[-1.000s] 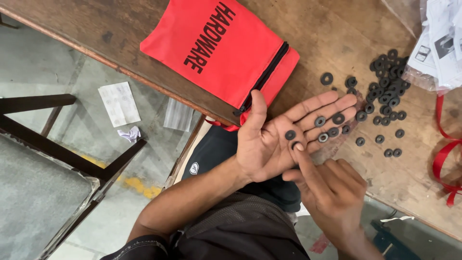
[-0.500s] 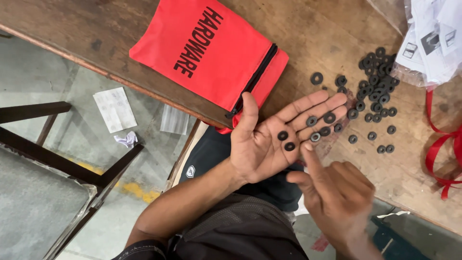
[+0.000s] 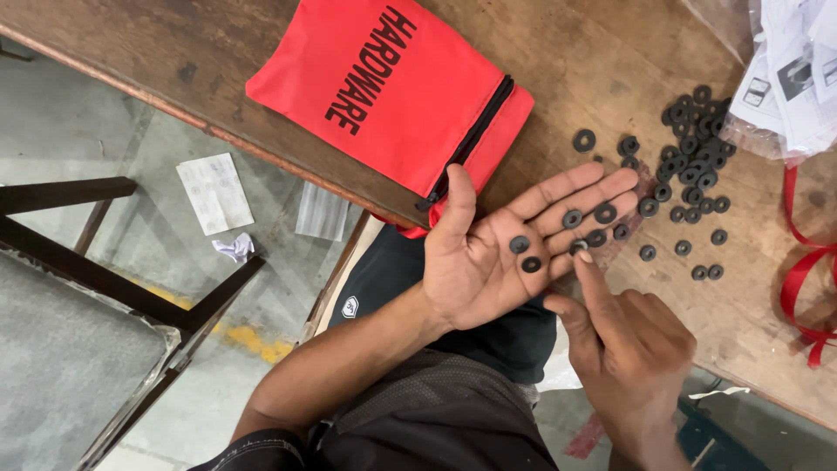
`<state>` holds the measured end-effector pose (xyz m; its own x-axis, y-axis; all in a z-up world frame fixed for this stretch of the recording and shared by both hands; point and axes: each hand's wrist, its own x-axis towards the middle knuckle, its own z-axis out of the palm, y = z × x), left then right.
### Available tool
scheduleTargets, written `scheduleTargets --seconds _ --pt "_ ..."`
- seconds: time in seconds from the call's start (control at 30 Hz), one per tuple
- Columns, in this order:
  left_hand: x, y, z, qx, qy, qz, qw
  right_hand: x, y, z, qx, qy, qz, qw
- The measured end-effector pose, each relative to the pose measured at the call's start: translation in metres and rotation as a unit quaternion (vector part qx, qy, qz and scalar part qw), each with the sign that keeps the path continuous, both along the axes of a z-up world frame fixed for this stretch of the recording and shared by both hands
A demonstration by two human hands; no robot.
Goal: The person picks up black washers by hand, counts them in their palm, and places them into a red hardware bag.
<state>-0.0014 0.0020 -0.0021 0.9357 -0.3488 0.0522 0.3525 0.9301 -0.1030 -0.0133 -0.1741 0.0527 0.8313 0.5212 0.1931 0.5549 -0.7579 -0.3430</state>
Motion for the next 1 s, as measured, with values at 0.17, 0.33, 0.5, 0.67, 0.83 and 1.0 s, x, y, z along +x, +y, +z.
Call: scheduleTargets --seconds 0.17,0.33,0.5,0.67,0.83,1.0 --pt "-0.001 0.0 0.001 0.004 0.001 0.004 1.0 0.003 0.004 -0.001 -0.011 0.003 -0.005 1.0" --pt "-0.001 0.0 0.002 0.009 -0.004 0.004 1.0 0.013 0.016 0.005 0.005 0.02 0.009 1.0" --pt "0.0 0.0 0.0 0.001 0.003 0.007 1.0 0.006 0.007 0.008 0.006 0.01 -0.016 1.0" --pt "0.001 0.002 0.002 0.004 0.007 -0.003 1.0 0.004 0.004 0.006 -0.01 0.012 -0.051 0.999" --pt "-0.001 0.002 0.003 0.007 -0.001 0.005 1.0 0.009 0.008 0.01 0.006 0.005 -0.053 0.999" --pt "-0.002 0.001 0.001 0.014 0.001 0.014 1.0 0.011 0.013 0.017 0.052 0.064 -0.063 0.995"
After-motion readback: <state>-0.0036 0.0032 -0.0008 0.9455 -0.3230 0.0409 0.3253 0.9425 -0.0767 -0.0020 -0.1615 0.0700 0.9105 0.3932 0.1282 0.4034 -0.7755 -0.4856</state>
